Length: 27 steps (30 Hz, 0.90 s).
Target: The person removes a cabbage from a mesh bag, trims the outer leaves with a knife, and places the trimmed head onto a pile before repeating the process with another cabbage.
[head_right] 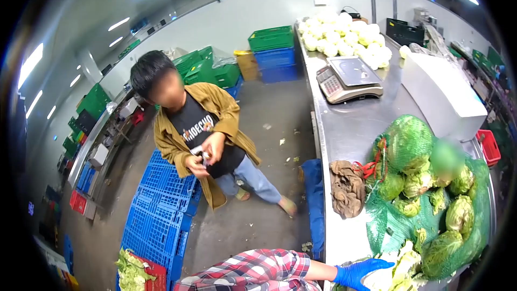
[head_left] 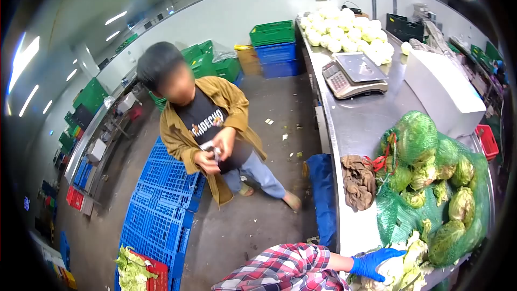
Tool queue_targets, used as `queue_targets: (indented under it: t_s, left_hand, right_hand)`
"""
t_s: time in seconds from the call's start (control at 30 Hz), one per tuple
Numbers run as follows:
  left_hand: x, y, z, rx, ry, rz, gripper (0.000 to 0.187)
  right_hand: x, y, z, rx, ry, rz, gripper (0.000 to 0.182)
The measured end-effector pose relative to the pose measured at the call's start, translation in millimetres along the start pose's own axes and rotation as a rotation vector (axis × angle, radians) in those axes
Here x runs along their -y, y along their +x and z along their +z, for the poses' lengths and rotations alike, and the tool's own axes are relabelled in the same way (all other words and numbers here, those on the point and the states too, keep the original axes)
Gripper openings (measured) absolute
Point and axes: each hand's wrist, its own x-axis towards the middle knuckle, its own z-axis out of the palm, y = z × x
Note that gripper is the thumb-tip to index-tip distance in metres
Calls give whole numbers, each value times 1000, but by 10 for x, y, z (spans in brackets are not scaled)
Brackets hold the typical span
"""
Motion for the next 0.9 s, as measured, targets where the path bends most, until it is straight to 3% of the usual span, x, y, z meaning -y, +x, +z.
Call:
queue_targets:
  t_s: [0.17, 0.2, 0.23, 0.3, 0.33, 0.4, 0.43, 0.5, 0.8, 0.83, 0.9]
  left_hand:
    - [83, 62, -47, 108, 40, -34, 105]
    - [55, 76, -27, 95, 71, -47, 107]
    - [32, 66, 12, 85, 100, -65, 109]
    - [82, 94, 108, 98, 128, -16, 110]
    - [106, 95, 145, 110, 162, 0, 110]
    - [88, 84, 169, 133, 211, 26, 111]
    - [104, 69, 193, 122, 232, 46, 111]
    - [32, 58, 163, 116, 218, 46, 111]
    - [-22, 130, 110, 104, 105, -57, 108]
    - [-44, 156, 92, 104, 71, -80, 108]
    - [-64, 184, 49, 132, 83, -90, 107]
  right_hand:
    - [675, -347, 81, -69, -121, 15, 58]
    - [1207, -612, 329, -199, -246, -458, 57]
    - [1271, -657, 248, -139, -199, -102, 63]
    - [1574, -831, 419, -79, -163, -194, 67]
    - [1077, -586, 411, -86, -149, -432, 69]
    - [1270, -739, 507, 23, -56, -30, 71]
    - [1039, -606, 451, 85, -19, 2, 69]
    - [913, -566, 486, 156, 113, -253, 61]
    - [910, -218, 381, 64, 66, -111, 32]
    - [727, -66, 347, 22, -4, -208, 21]
    - [478, 157, 244, -115, 54, -58, 15]
